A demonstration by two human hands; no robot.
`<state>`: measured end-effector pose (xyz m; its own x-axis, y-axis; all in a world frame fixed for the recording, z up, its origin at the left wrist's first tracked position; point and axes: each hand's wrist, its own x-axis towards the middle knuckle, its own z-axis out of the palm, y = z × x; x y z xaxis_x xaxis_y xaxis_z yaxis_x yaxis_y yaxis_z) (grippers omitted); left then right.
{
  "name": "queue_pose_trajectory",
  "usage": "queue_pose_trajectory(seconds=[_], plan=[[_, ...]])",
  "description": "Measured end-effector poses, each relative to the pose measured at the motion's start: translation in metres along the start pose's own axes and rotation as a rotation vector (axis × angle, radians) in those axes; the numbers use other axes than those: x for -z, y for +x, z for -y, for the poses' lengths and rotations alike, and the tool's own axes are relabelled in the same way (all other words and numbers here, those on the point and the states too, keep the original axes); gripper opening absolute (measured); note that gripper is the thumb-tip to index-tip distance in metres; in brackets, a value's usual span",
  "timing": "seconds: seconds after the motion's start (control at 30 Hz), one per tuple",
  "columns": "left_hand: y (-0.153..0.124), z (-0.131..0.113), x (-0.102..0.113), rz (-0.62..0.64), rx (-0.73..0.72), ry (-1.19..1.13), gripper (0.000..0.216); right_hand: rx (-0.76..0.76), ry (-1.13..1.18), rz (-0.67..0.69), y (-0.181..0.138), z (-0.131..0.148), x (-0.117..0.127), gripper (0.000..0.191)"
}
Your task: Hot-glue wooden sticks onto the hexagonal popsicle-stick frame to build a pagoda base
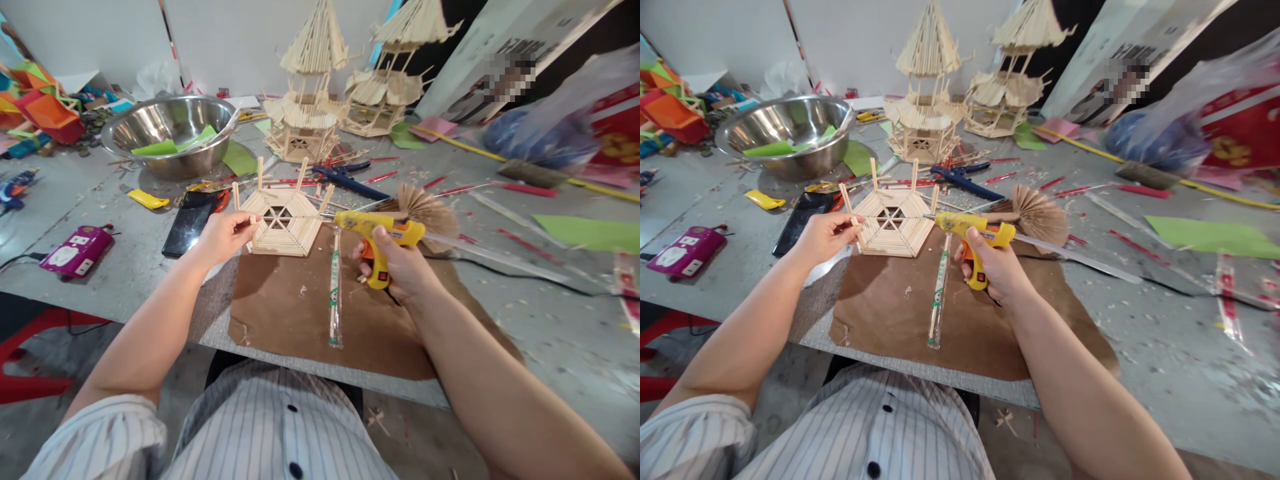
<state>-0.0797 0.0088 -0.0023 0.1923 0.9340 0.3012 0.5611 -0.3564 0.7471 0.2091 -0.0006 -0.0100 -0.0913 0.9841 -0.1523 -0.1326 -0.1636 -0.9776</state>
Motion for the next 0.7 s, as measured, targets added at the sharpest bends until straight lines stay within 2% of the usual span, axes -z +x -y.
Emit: queue_pose_trajectory(seconds=[0.7], plan=[[0.0003, -0.0014, 0.0014, 0.008, -0.011, 0.017, 0.026, 0.001, 0.031, -0.015, 0.0004, -0.0008, -0.0018, 0.047]])
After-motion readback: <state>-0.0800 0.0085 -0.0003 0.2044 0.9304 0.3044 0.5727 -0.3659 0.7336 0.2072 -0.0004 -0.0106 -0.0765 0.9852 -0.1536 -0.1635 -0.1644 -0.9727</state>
